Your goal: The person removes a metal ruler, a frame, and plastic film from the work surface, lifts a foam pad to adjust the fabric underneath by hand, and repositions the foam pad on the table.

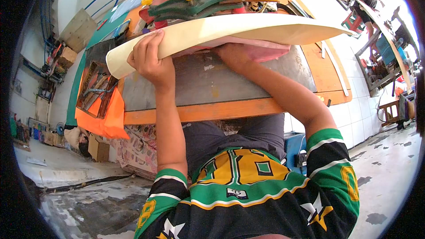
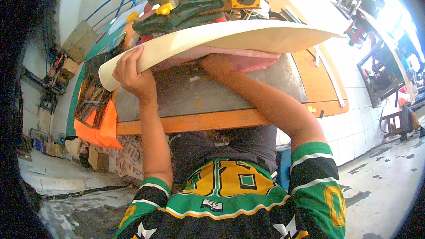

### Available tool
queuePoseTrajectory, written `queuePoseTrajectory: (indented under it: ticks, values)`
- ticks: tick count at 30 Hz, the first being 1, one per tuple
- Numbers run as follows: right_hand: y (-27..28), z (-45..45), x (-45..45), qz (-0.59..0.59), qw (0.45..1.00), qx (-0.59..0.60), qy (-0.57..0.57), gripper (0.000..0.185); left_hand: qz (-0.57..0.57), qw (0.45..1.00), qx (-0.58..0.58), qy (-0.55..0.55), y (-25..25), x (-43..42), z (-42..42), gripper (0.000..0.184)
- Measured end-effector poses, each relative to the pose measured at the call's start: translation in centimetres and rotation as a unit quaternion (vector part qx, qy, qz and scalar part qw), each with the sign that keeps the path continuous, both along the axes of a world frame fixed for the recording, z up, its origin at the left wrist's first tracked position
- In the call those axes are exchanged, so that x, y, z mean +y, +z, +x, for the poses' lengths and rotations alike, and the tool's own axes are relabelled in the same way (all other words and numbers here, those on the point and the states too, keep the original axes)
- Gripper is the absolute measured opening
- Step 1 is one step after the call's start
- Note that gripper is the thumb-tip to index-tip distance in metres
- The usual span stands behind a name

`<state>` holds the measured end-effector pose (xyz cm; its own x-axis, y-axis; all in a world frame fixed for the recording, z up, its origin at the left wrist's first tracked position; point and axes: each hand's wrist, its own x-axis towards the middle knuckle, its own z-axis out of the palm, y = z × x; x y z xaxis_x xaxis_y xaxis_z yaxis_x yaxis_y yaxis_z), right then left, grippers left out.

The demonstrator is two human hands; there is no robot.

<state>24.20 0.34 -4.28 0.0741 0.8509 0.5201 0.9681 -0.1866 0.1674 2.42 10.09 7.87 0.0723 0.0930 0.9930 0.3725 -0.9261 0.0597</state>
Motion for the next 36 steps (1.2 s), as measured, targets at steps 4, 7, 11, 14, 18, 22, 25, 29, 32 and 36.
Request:
queuePoseTrajectory:
  ticks: [4, 7, 11, 14, 18, 22, 25, 29, 32, 36]
  values:
    - [0.3, 0.5, -0.3, -0.086, 0.996, 0.015, -0.007, 0.035, -0.002, 1.0, -0.016, -0.008, 0.0, -0.5, 0.3, 0.025]
    - [0.4, 0.6, -0.2, -0.093, 0.996, 0.004, -0.002, 0.034, -0.001, 1.0, -0.015, -0.004, -0.3, -0.3, 0.3, 0.025]
    - [1.5, 0.2, -0.5, -0.125, 0.992, -0.003, -0.011, 0.03, -0.002, 1.0, -0.019, -0.003, -0.4, -0.3, 0.5, 0.025]
    - [2.2, -0.1, -0.8, -0.116, 0.993, 0.012, 0.017, 0.031, -0.003, 1.0, -0.022, -0.006, -0.7, -0.2, 0.7, 0.025]
    - [2.3, 0.2, -0.7, -0.124, 0.991, 0.031, 0.025, 0.032, -0.003, 1.0, -0.022, -0.002, -1.0, 0.3, 0.8, 0.025]
    - [2.1, 0.5, -0.5, -0.138, 0.99, 0.035, 0.017, 0.033, -0.011, 1.0, -0.022, -0.006, -1.0, -0.1, 0.7, 0.026]
    - [2.1, 0.6, -0.4, -0.148, 0.988, 0.038, 0.01, 0.033, -0.01, 1.0, -0.023, -0.004, -1.3, 0.0, 0.7, 0.026]
    - [1.9, 0.6, -0.2, -0.174, 0.983, 0.056, -0.004, 0.034, -0.013, 0.999, -0.035, -0.004, -1.8, 0.1, 1.1, 0.026]
    - [1.5, 0.6, 0.0, -0.167, 0.984, 0.056, -0.015, 0.035, -0.011, 0.999, -0.043, -0.009, -2.2, 0.2, 1.3, 0.026]
    - [1.8, -0.5, -0.5, -0.039, 0.999, 0.004, -0.016, 0.035, -0.013, 0.999, -0.045, -0.008, -2.5, 0.1, 1.6, 0.026]
